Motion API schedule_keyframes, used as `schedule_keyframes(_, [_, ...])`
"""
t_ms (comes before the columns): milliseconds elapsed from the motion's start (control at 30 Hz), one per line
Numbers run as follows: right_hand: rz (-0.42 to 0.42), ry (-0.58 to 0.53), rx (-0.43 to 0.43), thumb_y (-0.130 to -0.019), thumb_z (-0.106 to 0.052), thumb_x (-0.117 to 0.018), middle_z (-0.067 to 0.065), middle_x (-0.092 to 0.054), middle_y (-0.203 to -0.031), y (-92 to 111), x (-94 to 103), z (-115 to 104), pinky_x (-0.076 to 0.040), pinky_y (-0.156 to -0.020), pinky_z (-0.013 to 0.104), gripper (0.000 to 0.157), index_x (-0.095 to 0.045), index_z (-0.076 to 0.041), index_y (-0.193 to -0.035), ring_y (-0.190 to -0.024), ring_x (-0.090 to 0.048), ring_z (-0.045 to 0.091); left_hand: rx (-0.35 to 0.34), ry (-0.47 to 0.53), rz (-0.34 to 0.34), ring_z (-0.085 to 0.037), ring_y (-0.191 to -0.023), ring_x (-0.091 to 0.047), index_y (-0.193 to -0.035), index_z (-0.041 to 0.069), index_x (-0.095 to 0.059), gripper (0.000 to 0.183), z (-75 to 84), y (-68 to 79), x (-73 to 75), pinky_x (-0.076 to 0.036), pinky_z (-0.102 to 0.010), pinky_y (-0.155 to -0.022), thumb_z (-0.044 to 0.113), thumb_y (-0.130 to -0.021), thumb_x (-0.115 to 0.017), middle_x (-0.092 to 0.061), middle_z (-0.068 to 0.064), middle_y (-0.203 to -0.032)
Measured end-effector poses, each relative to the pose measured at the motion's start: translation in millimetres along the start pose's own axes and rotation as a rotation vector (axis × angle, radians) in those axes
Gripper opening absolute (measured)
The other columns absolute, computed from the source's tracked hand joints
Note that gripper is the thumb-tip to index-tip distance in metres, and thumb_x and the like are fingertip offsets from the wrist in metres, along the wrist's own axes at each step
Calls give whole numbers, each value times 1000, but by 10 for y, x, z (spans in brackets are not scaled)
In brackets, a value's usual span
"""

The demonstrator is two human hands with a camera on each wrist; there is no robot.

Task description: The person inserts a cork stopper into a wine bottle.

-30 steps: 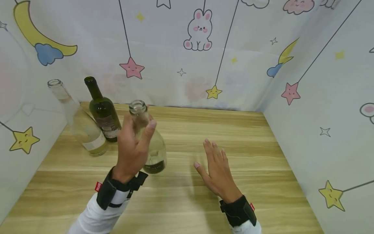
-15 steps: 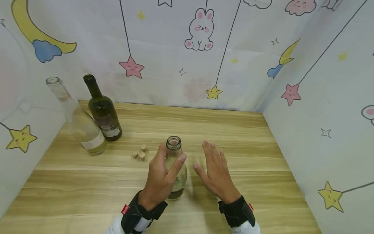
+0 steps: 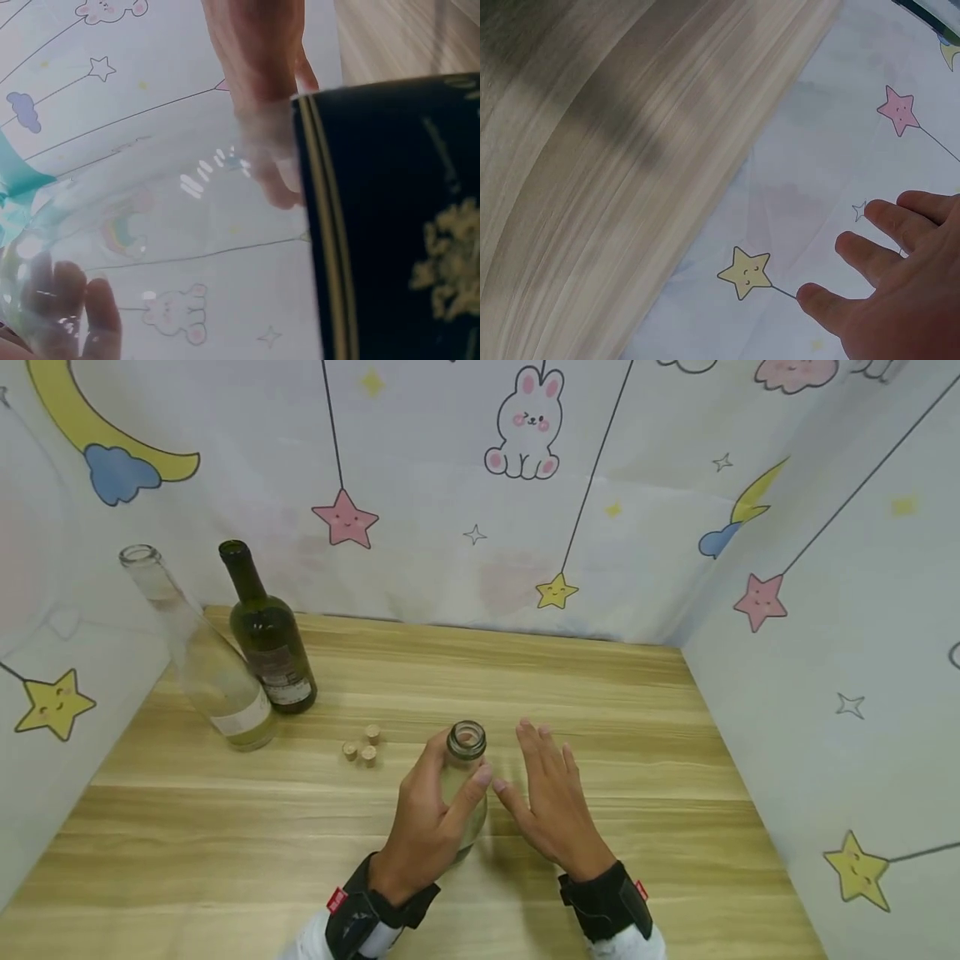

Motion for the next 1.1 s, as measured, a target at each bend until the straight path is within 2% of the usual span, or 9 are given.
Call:
schedule_keyframes(167, [13,-3,24,-99,-44,-55,11,-31,-161,-20,-25,-25,-20,-116,67,73,-27,-7,-155,-150,-22,34,-9,-25,12,-26,-109,-64,-132,0,-50,45,-4,-7,-3,-53,-50,-93,-2,-91,-67,-66,-13,-114])
schedule_keyframes(333, [87,-68,152,-90,-22,-72,18,-55,-140,-135,-23,-77,-42,-103,63,57,-51,-1,-139,-131,-48,38,-34,-41,28,-26,-116,-61,-136,4,-51,46,17,24,59,-50,-48,-97,19,-95,-64,-64,-12,-124])
schedule_keyframes(467, [69,-120,213,-85,-4,-75,13,-69,-114,-360,-87,-136,-54,-90,51,36,-66,-5,-120,-109,-63,31,-73,-42,127,-30,-114,-61,-135,1,-54,40,2,96,210,-47,-40,-101,20,-100,-51,-66,-14,-121])
schedule_keyframes(533, [29,-137,233,-81,11,-68,11,-70,-108,-501,-158,-169,-56,-88,47,38,-67,-6,-115,-104,-65,29,-71,-63,201,-31,-110,-62,-130,0,-58,35,-38,133,314,-45,-36,-102,12,-99,-48,-68,-15,-115])
schedule_keyframes(600, [-26,-234,242,-78,21,-64,14,-70,-107,-636,-246,-199,-56,-89,48,43,-67,-4,-114,-103,-66,30,-63,-136,264,-32,-106,-60,-124,-1,-63,31,-98,163,415,-44,-34,-98,6,-97,-48,-69,-16,-110])
schedule_keyframes(700, [-105,-412,284,-83,20,-63,19,-68,-112,-843,-396,-280,-56,-90,49,40,-66,-1,-117,-105,-64,34,-82,-306,351,-37,-101,-57,-114,-4,-68,28,-188,182,582,-42,-43,-90,3,-93,-51,-68,-20,-108])
schedule_keyframes(800, [-164,-499,352,-92,2,-69,20,-66,-114,-1036,-577,-386,-56,-88,48,28,-65,0,-120,-103,-64,36,-83,-484,407,-42,-97,-54,-109,-5,-69,27,-291,199,740,-39,-50,-81,5,-90,-54,-67,-22,-107])
schedule_keyframes(1000, [-236,-300,415,-93,-11,-71,9,-65,-118,-1315,-949,-512,-58,-86,36,35,-63,-8,-127,-100,-66,25,12,-662,382,-44,-101,-53,-110,-2,-70,26,-491,260,907,-40,-57,-85,10,-91,-57,-65,-22,-111])
schedule_keyframes(1100, [-213,-272,426,-90,-14,-74,7,-66,-113,-1392,-1073,-515,-59,-81,35,36,-65,-12,-125,-94,-67,21,79,-701,342,-45,-106,-51,-113,-2,-69,27,-564,282,929,-40,-59,-89,12,-93,-56,-63,-21,-117])
Point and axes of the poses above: each hand's wrist, its own y-axis away from the middle knuckle, its own x-axis out of the back of the hand, z = x × y, the point moved 5 cm from there along -y, towards the middle knuckle
